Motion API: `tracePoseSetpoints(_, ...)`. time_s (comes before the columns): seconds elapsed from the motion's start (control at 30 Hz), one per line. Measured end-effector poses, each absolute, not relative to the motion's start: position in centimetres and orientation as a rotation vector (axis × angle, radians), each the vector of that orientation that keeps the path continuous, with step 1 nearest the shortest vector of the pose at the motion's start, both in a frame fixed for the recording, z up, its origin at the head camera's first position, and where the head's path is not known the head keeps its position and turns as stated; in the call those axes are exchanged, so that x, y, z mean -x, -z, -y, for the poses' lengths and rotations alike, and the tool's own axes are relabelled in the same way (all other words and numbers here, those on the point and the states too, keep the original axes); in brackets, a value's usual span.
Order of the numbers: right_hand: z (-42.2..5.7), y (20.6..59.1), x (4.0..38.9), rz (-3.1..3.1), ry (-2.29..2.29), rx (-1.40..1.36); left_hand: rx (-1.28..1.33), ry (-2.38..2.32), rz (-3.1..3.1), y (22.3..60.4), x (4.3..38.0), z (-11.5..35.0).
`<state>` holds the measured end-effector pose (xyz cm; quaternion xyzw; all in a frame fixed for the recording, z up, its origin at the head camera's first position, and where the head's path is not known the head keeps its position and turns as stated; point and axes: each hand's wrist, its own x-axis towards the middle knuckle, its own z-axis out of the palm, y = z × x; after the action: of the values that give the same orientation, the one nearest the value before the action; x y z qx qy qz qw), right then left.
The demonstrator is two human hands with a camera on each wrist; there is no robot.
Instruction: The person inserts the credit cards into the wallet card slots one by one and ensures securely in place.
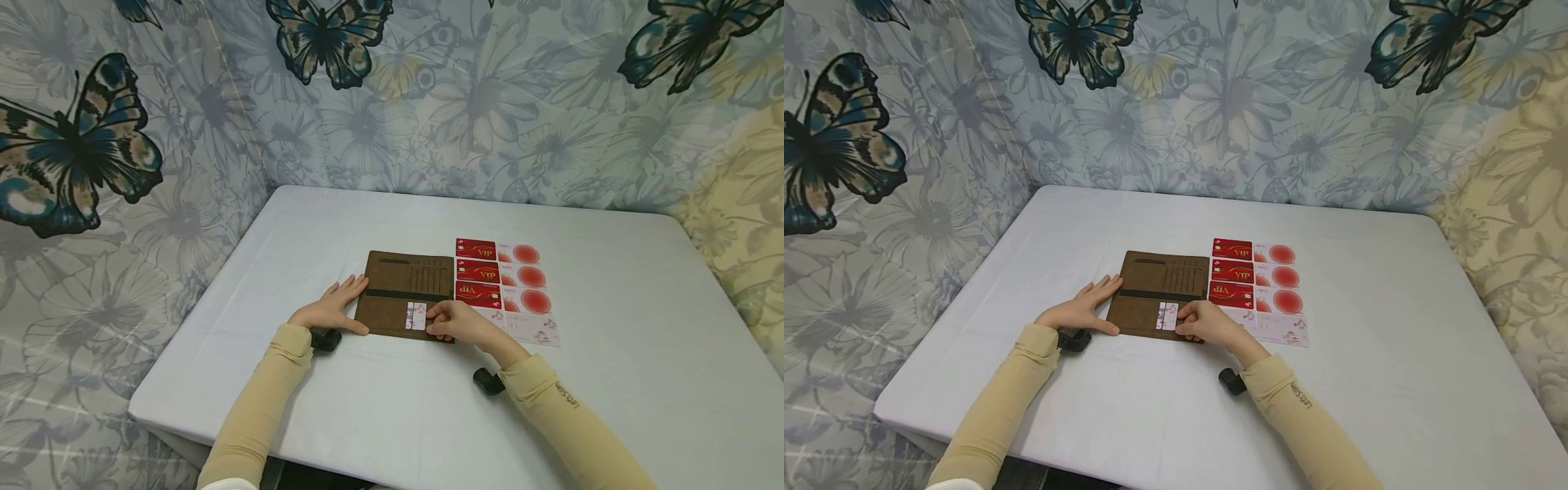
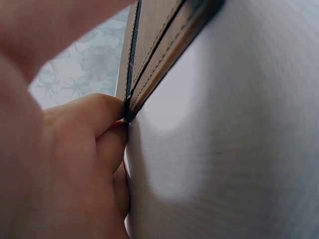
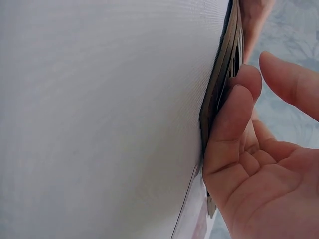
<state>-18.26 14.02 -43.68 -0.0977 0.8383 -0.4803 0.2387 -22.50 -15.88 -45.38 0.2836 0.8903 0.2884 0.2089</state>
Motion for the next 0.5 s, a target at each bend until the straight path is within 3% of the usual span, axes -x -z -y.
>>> tracePoseSetpoints(0.5, -13.76, 43.18, 18.31, -2.294, 1.281, 0.278, -0.789, -0.803, -2.472, 45.12, 22.36, 15.76)
